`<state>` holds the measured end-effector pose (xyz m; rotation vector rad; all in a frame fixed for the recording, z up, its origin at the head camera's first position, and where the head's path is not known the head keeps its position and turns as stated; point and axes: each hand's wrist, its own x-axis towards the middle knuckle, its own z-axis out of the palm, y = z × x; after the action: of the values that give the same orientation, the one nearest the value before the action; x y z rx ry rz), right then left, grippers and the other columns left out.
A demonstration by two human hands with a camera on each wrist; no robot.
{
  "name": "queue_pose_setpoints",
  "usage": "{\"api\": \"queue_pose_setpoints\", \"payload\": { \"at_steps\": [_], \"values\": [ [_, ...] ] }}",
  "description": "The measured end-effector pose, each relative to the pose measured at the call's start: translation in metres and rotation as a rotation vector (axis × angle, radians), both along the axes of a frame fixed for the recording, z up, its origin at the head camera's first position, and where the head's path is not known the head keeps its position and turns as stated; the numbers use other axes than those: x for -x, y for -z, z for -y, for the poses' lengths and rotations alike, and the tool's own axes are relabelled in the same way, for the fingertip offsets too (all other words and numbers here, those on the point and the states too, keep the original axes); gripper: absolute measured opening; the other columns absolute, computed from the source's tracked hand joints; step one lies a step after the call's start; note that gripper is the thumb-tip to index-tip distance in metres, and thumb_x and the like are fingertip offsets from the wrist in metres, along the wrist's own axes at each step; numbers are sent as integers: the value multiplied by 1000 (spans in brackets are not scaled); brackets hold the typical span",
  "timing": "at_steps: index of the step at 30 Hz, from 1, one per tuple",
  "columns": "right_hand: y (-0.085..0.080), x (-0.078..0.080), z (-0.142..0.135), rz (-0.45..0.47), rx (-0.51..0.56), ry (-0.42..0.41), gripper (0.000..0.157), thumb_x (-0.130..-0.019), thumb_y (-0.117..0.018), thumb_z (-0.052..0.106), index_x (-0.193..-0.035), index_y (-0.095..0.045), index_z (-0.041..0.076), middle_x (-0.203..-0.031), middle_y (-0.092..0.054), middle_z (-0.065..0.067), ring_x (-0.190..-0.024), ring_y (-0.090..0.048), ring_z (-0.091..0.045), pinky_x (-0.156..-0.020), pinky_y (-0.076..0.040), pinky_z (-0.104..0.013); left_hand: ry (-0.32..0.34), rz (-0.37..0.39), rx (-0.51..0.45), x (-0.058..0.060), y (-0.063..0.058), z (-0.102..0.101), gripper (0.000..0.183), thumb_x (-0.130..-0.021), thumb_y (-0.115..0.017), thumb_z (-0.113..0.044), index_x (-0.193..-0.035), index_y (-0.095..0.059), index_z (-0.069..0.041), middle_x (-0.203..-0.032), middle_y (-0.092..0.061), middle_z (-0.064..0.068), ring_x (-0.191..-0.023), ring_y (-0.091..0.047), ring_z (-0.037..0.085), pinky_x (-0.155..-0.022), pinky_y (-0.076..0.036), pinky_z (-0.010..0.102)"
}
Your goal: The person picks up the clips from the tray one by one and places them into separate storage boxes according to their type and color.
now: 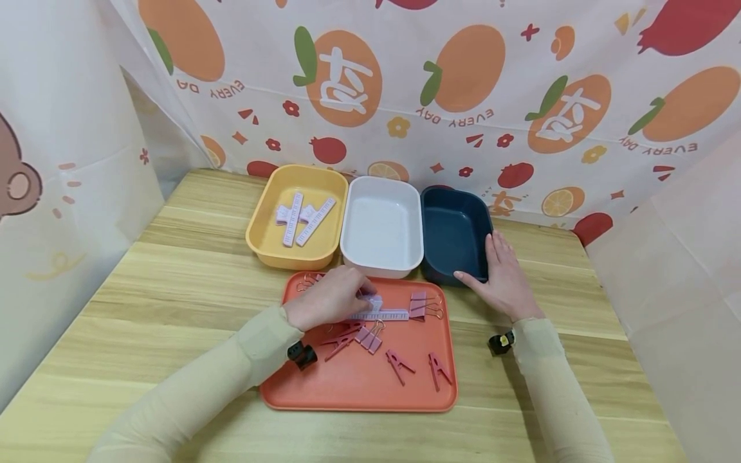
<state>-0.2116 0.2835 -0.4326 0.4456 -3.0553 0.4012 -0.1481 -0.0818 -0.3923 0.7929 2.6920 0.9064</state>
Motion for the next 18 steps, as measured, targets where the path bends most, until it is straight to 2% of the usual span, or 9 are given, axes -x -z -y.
{"api": "queue_pose_setpoints", "payload": {
  "at_steps": [9,13,18],
  "values": [
    [2,0,0,-3,14,9,115,-89,-53,76,-161,-5,0,-169,1,-16,-154,2,-31,-122,-4,-50,19,-10,-19,-3,-9,2,17,-89,-79,-7,-105,-79,-5,-98,-74,2,-92,-67,15,-84,-56,35],
    [2,0,0,0,22,14,116,-89,-54,76,-161,-5,0,-169,2,-15,-154,3,-30,-122,-4,-49,-2,7,-38,-4,-17,4,21,-89,-79,-7,-110,-78,-4,-101,-74,3,-97,-67,17,-88,-55,37],
    [2,1,0,0,24,18,116,-89,-54,76,-162,-4,1,-169,3,-13,-154,3,-28,-122,-4,-48,-33,20,-28,-3,-26,5,19,-90,-79,-10,-108,-79,-7,-98,-73,-1,-91,-65,16,-86,-55,35]
  ]
}}
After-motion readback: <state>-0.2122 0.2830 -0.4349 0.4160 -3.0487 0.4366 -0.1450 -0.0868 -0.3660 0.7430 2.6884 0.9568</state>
